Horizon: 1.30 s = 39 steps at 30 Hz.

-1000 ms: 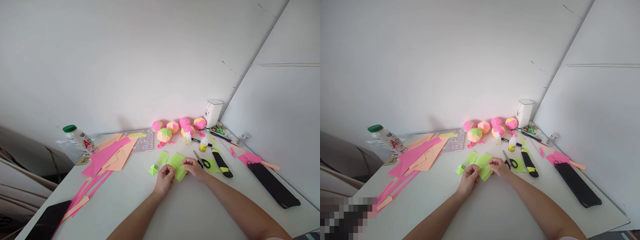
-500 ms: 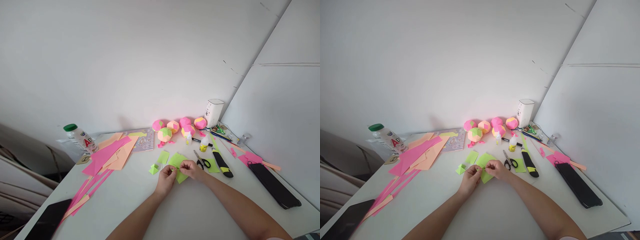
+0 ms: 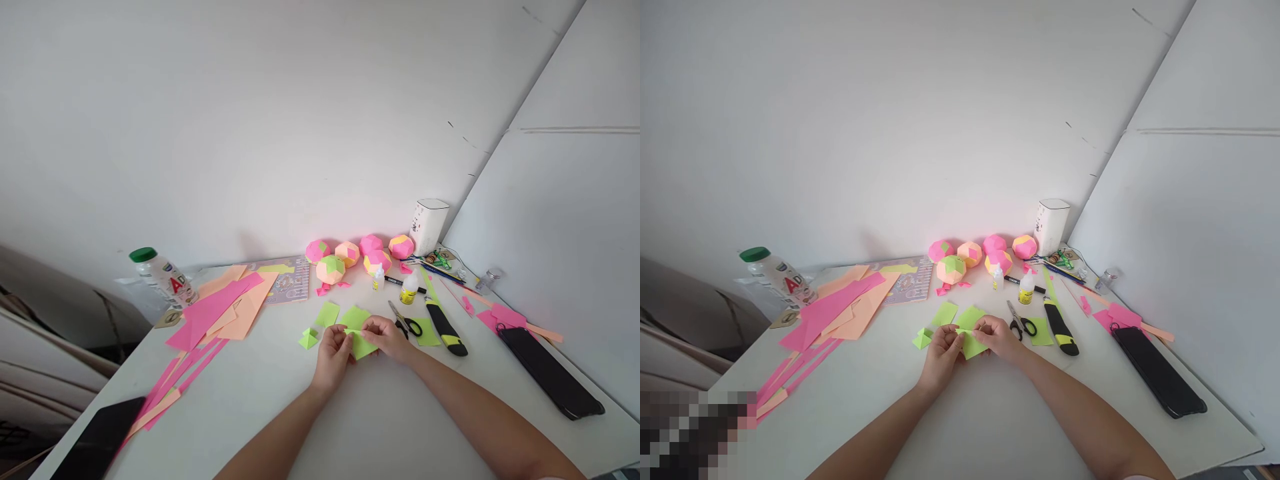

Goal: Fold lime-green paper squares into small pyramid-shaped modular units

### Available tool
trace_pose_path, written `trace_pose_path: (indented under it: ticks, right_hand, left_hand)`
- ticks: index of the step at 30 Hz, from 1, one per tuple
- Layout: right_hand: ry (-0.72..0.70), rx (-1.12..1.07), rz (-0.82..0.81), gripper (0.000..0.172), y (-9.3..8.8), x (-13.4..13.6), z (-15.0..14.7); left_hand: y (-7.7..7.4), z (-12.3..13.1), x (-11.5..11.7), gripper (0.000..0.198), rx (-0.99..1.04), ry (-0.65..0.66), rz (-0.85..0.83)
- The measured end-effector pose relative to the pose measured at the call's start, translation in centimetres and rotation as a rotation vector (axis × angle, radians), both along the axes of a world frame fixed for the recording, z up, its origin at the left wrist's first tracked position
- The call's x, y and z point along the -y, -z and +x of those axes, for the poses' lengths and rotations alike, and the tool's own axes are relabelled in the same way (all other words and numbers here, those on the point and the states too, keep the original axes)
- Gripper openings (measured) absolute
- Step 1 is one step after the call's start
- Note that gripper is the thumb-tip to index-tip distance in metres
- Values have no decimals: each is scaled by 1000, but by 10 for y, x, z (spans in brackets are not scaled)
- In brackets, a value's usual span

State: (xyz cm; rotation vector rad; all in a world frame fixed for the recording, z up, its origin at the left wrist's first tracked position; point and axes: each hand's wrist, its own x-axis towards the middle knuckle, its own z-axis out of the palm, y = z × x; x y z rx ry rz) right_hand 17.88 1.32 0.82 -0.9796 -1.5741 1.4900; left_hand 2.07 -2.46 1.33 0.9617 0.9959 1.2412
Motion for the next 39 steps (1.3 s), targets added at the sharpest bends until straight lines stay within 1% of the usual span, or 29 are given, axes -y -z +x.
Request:
trace_pose_path:
  ticks: [4, 8, 14, 17, 19, 22, 24, 26, 28, 31, 33, 35, 39]
  right_hand:
    - [8, -14, 11, 23, 4, -2, 0]
    - [18, -61, 12, 23, 9, -6, 1]
    - [43, -109, -7, 19, 8, -10, 4]
    - [39, -127, -23, 20, 9, -10, 3]
    - [35, -130, -26, 23, 11, -11, 3]
    - [6, -97, -24, 33, 12, -10, 2]
    - [-17, -64, -30, 40, 12, -9, 1]
    - [-27, -43, -44, 43, 11, -7, 1]
    - [-26, -34, -55, 41, 10, -6, 0]
    - [-37, -30, -49, 28, 9, -6, -1]
    - [-47, -28, -45, 25, 9, -6, -1]
    - [-48, -22, -44, 25, 8, -6, 0]
    - [-72, 2, -32, 26, 5, -5, 1]
  left_hand:
    - [5, -1, -2, 36, 3, -58, 13]
    - [7, -2, -4, 35, -17, -110, 16]
    - [5, -2, -4, 34, 28, -87, 17]
    - [7, -3, -4, 32, 33, -112, 46]
    - [9, -3, -5, 29, 9, -129, 94]
    - [14, -4, -5, 23, -70, -83, 118]
    - [16, -5, -5, 25, -108, -45, 96]
    - [16, -6, -6, 31, -99, -25, 80]
    - [15, -5, -6, 37, -59, -10, 74]
    - [11, -4, -5, 41, 8, -14, 77]
    - [10, -3, -5, 37, 46, -40, 82]
    - [9, -3, -5, 31, 52, -62, 92]
    - [13, -5, -5, 24, -50, -25, 101]
